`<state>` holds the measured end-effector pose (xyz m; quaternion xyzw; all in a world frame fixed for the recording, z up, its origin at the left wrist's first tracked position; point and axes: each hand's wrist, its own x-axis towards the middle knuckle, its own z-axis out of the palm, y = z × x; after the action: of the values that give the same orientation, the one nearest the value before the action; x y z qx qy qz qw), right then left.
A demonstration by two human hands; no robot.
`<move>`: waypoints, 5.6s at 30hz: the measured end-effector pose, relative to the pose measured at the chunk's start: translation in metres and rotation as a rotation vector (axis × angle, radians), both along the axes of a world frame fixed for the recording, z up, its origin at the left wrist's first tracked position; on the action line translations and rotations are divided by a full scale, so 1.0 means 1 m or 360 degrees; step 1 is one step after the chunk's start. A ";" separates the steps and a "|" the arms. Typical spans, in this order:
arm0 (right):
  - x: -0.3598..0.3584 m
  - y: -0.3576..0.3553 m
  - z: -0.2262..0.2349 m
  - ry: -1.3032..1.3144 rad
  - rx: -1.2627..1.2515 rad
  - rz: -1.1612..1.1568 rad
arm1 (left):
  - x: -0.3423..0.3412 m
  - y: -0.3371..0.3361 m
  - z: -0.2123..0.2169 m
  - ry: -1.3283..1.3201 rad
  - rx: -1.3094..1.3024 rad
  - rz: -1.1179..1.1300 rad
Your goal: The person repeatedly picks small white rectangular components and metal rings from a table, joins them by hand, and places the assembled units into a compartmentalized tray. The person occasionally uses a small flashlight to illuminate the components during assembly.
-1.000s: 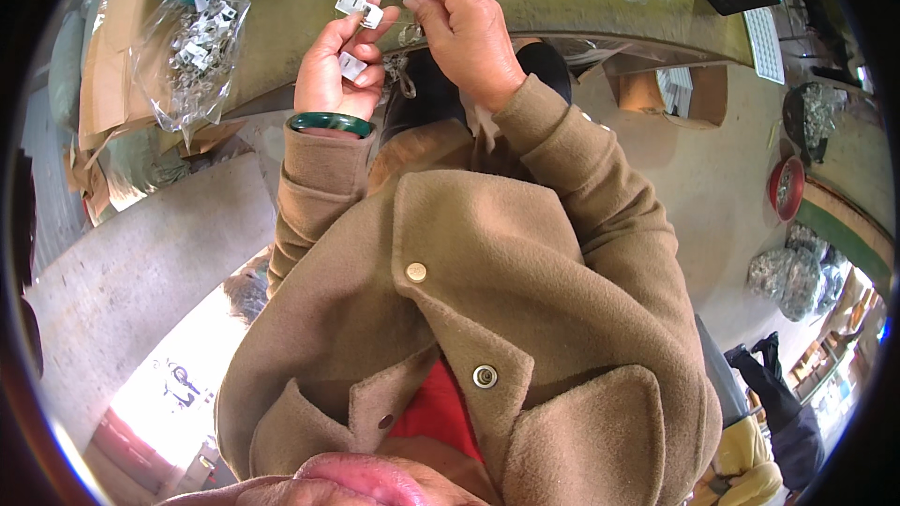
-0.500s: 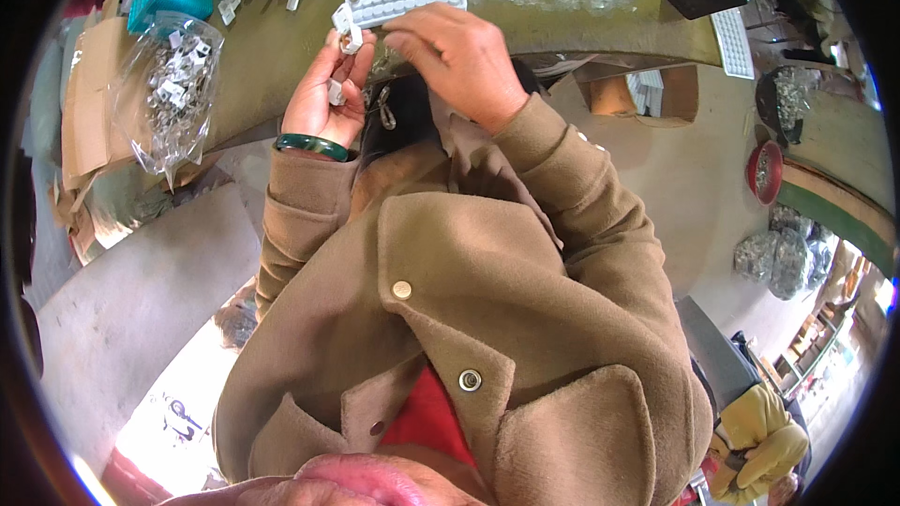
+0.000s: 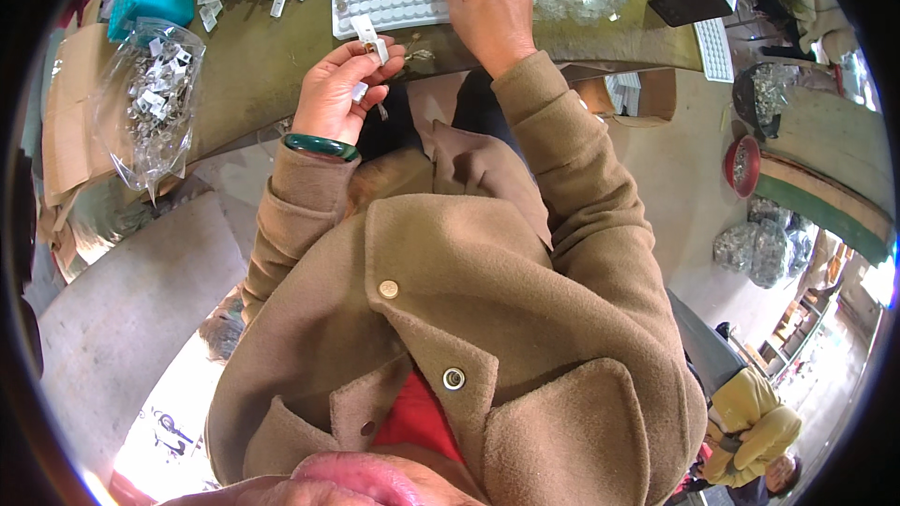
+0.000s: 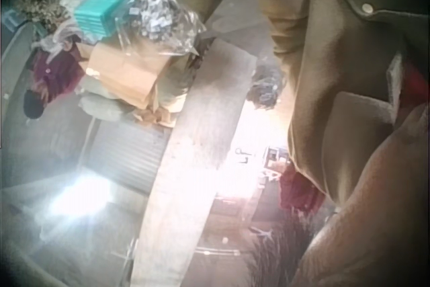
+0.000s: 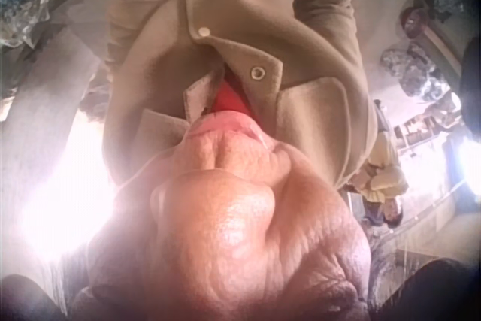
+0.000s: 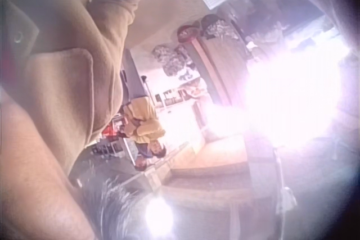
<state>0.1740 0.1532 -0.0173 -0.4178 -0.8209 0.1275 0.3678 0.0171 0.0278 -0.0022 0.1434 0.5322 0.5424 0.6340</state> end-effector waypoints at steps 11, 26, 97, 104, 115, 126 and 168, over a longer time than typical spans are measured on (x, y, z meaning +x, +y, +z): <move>0.002 0.005 -0.002 0.0043 -0.0012 0.0330 | 0.000 0.012 0.007 -0.0207 -0.0001 0.0056; 0.003 -0.027 0.028 0.0262 -0.0292 0.0594 | 0.004 0.011 0.010 -0.0088 0.0059 -0.0001; -0.009 -0.068 0.028 0.0826 -0.1319 0.0588 | 0.024 -0.023 0.012 -0.0030 0.0165 0.0154; -0.005 -0.068 0.028 0.0598 -0.1412 0.0582 | 0.018 -0.023 -0.002 -0.0553 0.0171 0.0047; 0.001 -0.053 0.028 0.1057 -0.1946 0.0879 | 0.010 -0.027 -0.017 -0.1537 0.0108 0.0004; 0.003 -0.059 0.027 0.0340 -0.0519 0.1001 | 0.012 -0.028 -0.007 -0.1414 0.0116 0.0115; 0.090 -0.051 -0.044 -0.0073 0.0472 0.0319 | 0.037 -0.022 -0.008 -0.0304 -0.0040 -0.0344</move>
<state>0.2635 0.1020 -0.0614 -0.2779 -0.8764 0.0315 0.3920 0.0537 0.0060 -0.0100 0.1396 0.4577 0.4753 0.7383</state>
